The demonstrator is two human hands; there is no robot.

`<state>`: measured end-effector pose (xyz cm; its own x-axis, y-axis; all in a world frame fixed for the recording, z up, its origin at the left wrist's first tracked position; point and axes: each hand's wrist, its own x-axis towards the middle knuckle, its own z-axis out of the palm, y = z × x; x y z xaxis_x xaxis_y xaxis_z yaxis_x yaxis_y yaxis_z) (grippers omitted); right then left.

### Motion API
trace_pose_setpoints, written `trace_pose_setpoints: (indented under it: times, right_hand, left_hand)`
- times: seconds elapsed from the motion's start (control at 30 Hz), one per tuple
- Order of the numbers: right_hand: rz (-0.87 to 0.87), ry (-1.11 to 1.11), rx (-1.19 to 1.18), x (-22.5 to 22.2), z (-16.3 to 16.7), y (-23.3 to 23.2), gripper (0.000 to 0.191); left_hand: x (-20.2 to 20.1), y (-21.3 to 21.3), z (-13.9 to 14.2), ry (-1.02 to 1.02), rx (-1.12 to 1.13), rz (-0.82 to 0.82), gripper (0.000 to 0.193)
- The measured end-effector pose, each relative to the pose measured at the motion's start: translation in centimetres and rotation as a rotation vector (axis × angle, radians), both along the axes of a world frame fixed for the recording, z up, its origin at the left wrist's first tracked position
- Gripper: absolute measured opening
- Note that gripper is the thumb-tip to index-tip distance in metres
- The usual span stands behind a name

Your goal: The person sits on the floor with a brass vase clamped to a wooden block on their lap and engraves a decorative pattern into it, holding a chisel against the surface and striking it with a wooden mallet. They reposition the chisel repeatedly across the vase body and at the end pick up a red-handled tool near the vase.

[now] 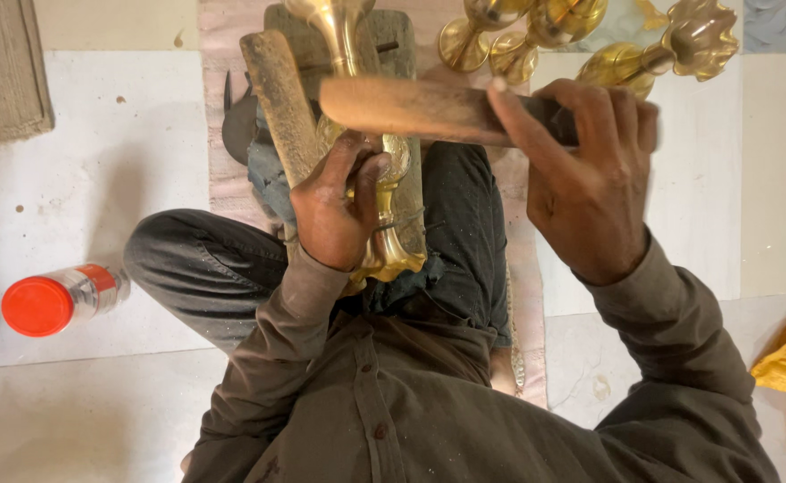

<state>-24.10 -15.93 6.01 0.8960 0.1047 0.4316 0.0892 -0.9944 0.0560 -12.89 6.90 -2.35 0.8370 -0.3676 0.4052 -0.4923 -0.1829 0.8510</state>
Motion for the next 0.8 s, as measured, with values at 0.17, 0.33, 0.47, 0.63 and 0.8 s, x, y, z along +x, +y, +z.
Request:
trace_pose_setpoints:
  times: [0.17,0.33,0.47,0.63,0.8]
  right_hand:
    - [0.089,0.032,0.115,0.1,0.6,0.1,0.058]
    - [0.121,-0.002,0.243,1.1,-0.1,-0.4,0.048]
    - [0.068,0.025,0.118,0.7,0.0,-0.4,0.047]
    - [0.102,0.03,0.396,0.3,1.0,0.5,0.053]
    - [0.125,0.028,0.443,0.5,0.3,0.2,0.055]
  left_hand:
    - [0.1,0.1,-0.1,0.005,-0.038,-0.03,0.033]
    - [0.2,0.1,0.0,-0.001,-0.042,-0.035,0.032]
    - [0.2,0.1,0.1,-0.039,0.024,-0.016,0.031]
    - [0.2,0.2,0.3,-0.013,0.001,-0.012,0.03]
    - [0.3,0.3,0.3,0.006,0.016,-0.024,0.031]
